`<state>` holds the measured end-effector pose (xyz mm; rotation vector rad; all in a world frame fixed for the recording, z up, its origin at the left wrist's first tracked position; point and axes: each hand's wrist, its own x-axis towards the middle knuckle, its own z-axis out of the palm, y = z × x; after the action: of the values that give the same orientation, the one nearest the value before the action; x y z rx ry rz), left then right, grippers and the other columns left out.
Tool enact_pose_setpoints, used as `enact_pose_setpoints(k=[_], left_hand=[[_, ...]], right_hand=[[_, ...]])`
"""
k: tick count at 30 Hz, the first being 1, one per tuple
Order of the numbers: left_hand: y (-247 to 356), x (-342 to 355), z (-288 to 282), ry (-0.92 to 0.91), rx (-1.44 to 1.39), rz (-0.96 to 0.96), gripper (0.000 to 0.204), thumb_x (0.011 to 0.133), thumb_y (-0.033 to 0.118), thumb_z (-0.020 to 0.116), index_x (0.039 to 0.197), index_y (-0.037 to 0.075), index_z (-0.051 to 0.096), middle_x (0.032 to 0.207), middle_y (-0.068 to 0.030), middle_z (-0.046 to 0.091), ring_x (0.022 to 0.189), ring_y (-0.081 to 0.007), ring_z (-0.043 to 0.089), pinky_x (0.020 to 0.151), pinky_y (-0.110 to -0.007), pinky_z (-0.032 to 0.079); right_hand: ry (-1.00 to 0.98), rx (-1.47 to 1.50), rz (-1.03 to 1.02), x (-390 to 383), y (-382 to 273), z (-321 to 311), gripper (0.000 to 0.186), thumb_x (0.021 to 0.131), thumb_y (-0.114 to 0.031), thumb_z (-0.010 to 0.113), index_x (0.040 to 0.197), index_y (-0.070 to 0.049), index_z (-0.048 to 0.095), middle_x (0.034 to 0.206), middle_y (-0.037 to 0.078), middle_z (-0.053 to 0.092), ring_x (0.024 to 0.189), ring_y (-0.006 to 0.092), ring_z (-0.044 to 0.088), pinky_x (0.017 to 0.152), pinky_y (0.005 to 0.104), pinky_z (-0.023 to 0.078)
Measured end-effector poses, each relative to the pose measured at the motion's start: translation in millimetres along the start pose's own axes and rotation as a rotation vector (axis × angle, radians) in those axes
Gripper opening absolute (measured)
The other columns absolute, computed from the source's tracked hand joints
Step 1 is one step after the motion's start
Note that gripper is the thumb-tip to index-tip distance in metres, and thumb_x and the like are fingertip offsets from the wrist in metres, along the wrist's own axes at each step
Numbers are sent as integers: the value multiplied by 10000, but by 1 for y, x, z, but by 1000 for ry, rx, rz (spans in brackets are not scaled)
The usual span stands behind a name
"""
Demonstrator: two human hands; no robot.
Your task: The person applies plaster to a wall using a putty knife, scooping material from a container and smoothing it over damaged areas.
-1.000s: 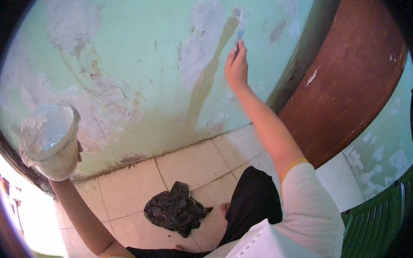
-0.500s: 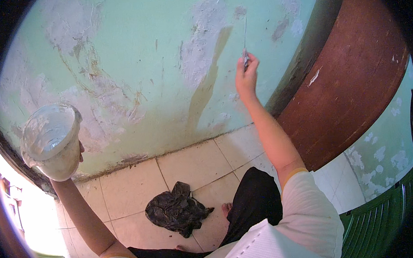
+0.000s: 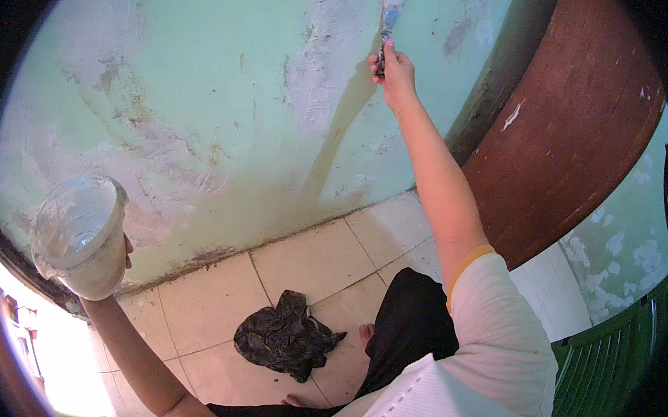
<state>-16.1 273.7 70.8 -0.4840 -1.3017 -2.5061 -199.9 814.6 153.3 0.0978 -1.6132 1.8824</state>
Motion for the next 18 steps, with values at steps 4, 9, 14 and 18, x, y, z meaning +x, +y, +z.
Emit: enact_pose_setpoints(k=[4,9,14,18], left_hand=[[-10,19,-45,-57,73,-43,1045,818,789,412,1338,-116,371,1042,-363,573,538,-358,631,304,-409,508],[-13,16,-24,-132,-49,-34,1036,808,803,414,1396,-46,335,1077,-374,557,554,-371,640,317,-413,527],[-5,17,-35,-142,-35,-44,1027,806,807,415,1404,-24,333,1075,-373,553,554,-370,640,316,-407,525],[-5,17,-38,-147,3,-29,1044,802,816,411,1387,-46,345,1054,-362,565,545,-357,639,309,-397,517]], right_hand=[[-39,-18,79,-1,14,-2,377,997,-420,538,939,-52,478,760,86,635,583,136,569,452,278,428],[23,30,68,-39,46,-31,339,1002,-397,538,921,-76,468,728,52,587,558,121,530,447,260,393],[14,145,-89,-29,11,-29,307,1016,-371,510,910,-86,467,709,33,557,539,107,496,456,254,380],[-53,62,-111,4,-11,-13,345,1016,-409,492,906,-83,468,689,29,552,527,110,490,458,271,389]])
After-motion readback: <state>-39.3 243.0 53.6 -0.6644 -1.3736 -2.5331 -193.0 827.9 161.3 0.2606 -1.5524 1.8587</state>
